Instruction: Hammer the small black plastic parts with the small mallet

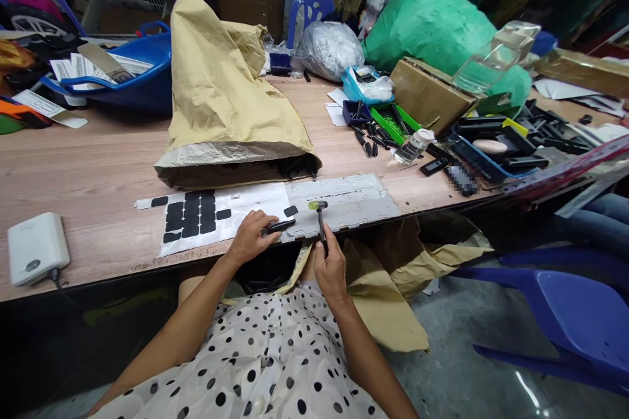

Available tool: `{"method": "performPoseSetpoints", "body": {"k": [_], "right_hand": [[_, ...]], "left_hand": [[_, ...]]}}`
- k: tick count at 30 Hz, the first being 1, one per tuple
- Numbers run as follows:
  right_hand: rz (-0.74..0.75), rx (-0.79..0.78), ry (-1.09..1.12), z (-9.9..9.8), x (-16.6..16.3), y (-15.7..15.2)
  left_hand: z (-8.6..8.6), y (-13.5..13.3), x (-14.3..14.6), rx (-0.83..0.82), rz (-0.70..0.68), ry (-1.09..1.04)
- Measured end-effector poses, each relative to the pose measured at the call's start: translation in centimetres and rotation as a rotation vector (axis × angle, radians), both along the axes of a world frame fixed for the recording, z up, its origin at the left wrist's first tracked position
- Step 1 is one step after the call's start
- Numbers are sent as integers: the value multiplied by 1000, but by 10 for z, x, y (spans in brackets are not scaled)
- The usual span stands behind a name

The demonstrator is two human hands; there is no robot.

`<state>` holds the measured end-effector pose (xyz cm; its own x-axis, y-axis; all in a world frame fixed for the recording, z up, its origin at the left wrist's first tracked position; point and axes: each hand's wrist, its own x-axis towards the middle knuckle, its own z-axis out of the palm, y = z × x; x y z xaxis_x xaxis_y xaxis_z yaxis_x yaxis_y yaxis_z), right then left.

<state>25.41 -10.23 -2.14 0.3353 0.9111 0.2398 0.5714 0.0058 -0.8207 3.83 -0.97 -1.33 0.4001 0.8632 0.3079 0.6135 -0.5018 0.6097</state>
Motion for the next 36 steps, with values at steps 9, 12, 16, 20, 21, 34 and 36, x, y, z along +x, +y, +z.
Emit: {"method": "performPoseSetpoints", "body": {"k": [9,12,16,20,21,34,36], "right_hand": [[1,-70,-179,-6,19,9],[25,-125,-179,-2,19,10],[10,-139,-171,-1,16,10],[13,-136,-175,-6,15,10],[21,-143,-180,-7,16,10],[41,-121,-196,-14,17,11],[43,-112,-192,-13,16,12]], "left_hand": [[3,-2,-3,45,-44,-8],[7,-4,-4,109,-73,-57],[13,-23,-5,172,-113,-134],[8,-60,-10,130,-208,-140],[5,-69,-12,101,-223,-116],[8,-83,-14,-722,63,824],[9,-84,-14,-685,24,779]]}}
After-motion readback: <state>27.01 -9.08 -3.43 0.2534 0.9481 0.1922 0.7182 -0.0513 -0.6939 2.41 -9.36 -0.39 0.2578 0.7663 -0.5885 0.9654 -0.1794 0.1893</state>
